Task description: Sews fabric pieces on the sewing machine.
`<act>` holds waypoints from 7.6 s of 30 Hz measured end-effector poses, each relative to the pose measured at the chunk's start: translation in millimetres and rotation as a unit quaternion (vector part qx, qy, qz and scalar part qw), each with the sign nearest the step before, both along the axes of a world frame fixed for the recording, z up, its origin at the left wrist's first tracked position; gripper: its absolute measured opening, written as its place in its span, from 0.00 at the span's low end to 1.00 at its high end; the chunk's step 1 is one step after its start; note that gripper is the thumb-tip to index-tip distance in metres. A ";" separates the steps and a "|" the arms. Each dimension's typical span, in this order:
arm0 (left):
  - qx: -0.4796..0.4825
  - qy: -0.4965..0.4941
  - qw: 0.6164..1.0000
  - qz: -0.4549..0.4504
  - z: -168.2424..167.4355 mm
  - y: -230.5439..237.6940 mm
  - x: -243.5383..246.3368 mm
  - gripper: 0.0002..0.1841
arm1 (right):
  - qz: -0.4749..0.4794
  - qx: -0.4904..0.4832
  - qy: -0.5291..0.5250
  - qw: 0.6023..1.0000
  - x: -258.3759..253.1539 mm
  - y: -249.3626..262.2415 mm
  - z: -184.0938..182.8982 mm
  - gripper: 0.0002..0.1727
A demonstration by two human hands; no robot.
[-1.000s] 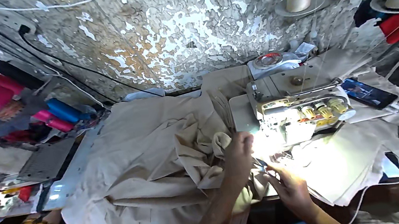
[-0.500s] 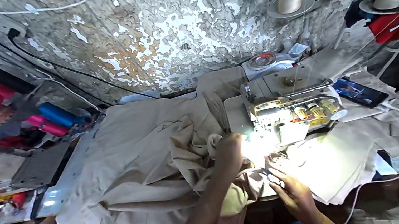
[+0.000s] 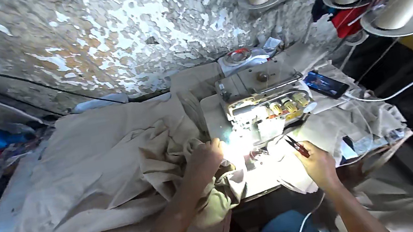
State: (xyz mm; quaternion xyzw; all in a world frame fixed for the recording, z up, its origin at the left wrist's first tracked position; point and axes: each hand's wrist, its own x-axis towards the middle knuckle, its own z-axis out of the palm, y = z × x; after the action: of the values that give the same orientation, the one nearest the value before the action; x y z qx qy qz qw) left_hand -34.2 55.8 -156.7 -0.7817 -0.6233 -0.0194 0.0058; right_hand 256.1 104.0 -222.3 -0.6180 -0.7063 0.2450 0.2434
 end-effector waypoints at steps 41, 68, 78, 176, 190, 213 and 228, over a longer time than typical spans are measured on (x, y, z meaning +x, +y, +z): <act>-0.131 -0.347 0.894 0.251 10.4 -19.8 -9.3 0.14 | 0.232 0.052 0.159 0.958 -111.3 -28.2 -5.0 0.21; -0.127 -0.505 0.827 0.214 3.7 -14.0 2.7 0.08 | 0.225 0.020 0.237 0.945 -108.3 -18.6 -15.9 0.21; -0.123 -0.400 0.888 0.192 3.9 -13.7 9.0 0.14 | 0.184 -0.090 0.358 0.911 -100.9 -23.3 -16.5 0.13; 0.278 -0.410 0.788 0.365 -51.9 -220.9 -82.4 0.17 | 0.373 -0.189 0.265 0.869 -57.5 -48.7 5.2 0.16; 0.224 -0.241 0.880 0.342 -103.3 -207.5 -27.8 0.21 | 0.332 0.062 0.210 0.917 -101.6 -44.9 6.2 0.13; 0.278 -0.224 0.875 0.326 -95.5 -205.3 -11.3 0.15 | 0.347 0.059 0.272 0.896 -89.3 -58.6 26.3 0.14; 0.165 -0.225 0.949 0.149 -20.7 -144.3 63.5 0.13 | 0.130 0.046 0.059 0.989 8.9 6.3 34.4 0.17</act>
State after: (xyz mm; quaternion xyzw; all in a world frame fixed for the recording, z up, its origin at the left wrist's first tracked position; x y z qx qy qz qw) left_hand 29.3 -88.5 -177.3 -0.6438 -0.7058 -0.2957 -0.0029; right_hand 265.0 110.3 -187.9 -0.4940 -0.7755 0.2774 0.2788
